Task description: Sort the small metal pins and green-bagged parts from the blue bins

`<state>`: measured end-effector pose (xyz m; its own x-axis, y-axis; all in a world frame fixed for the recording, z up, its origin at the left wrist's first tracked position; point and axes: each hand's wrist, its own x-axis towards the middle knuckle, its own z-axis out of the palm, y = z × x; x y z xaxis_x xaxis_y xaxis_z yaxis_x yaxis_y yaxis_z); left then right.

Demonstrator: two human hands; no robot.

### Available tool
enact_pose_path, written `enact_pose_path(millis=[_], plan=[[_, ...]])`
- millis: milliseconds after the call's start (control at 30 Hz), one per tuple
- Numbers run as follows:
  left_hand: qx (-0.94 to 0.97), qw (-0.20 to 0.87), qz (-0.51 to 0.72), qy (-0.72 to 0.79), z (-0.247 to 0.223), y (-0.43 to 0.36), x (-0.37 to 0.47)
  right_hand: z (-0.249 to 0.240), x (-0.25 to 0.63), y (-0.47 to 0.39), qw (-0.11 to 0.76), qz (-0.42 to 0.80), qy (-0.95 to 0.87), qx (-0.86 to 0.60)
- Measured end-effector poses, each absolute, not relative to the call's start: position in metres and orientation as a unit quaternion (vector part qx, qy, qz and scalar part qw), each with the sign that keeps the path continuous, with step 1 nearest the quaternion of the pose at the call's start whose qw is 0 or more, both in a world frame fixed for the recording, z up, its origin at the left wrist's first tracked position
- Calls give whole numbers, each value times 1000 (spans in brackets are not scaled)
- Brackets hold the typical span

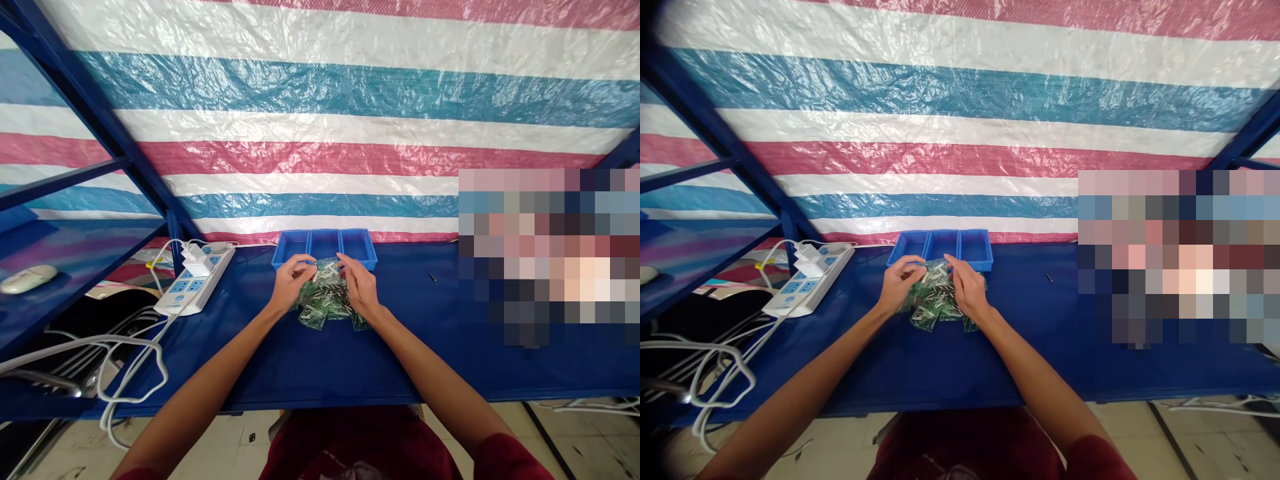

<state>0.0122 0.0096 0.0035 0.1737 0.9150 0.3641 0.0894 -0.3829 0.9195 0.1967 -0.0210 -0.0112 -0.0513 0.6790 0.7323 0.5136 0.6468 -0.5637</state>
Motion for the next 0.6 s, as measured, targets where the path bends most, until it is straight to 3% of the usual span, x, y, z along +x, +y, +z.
enact_pose_path(millis=[167, 267, 600], plan=[[632, 467, 502, 361, 3, 10, 13, -10, 197, -17, 543, 31, -747, -381], [659, 441, 502, 345, 1, 10, 13, -9, 196, -16, 554, 49, -738, -382], [677, 390, 496, 380, 1, 10, 12, -6, 190, -19, 552, 321, -631, -440]])
